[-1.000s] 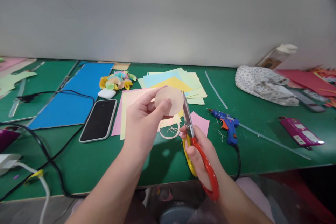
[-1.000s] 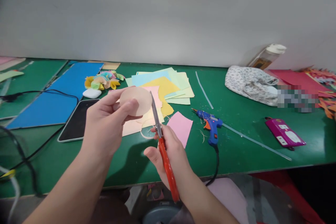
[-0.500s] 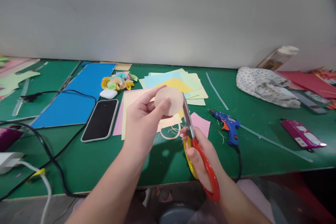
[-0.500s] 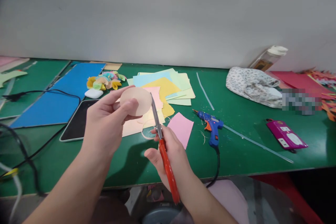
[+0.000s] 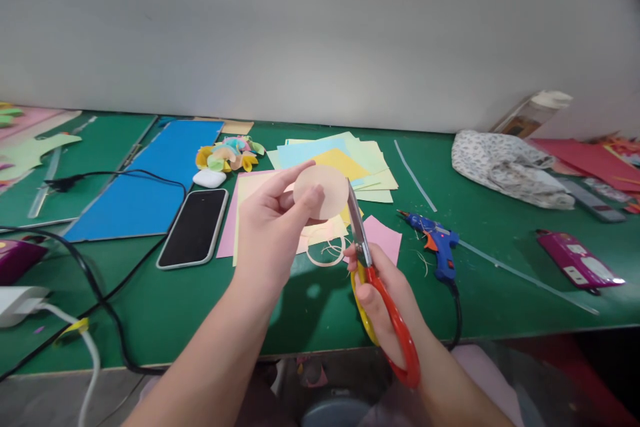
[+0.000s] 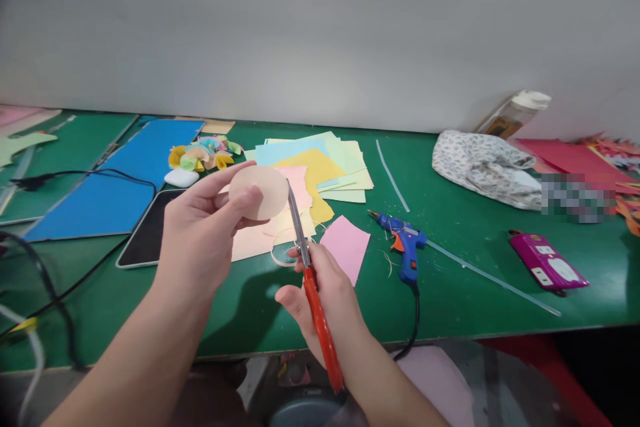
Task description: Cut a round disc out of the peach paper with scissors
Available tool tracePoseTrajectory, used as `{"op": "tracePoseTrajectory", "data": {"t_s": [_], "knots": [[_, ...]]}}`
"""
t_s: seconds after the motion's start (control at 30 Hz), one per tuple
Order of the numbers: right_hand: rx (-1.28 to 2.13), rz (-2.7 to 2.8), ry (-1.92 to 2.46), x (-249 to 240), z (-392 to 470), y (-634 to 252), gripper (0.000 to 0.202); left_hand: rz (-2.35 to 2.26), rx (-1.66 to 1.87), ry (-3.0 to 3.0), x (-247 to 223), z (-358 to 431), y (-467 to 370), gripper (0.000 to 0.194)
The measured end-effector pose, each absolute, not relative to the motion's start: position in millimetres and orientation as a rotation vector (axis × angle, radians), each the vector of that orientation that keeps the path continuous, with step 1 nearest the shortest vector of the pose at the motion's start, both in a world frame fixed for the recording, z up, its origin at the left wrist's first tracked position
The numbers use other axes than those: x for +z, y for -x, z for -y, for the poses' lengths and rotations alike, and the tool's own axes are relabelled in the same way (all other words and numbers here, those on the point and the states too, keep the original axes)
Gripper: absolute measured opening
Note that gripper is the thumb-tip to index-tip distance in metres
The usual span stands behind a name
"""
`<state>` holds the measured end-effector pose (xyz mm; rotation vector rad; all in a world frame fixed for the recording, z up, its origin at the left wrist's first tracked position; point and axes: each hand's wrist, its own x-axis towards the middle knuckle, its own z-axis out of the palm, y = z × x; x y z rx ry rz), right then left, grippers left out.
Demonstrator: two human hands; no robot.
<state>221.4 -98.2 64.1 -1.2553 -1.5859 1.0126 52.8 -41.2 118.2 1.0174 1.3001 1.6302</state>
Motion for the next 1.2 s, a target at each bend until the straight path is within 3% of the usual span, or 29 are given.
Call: {"op": "tracePoseTrajectory", "data": {"t_s": [0.6,1.2], "knots": [[1.207,1.518,1.152,53.0,95.7,-228.5,0.072,-1.315,1.661,-1.034,121.7,40.4,-50.6,0.046],[1.169,1.459,0.978,44.1,88.0,-232.4,0.091,-1.232,1.451,-1.194,120.4,42.8,-51.7,0.041]]}}
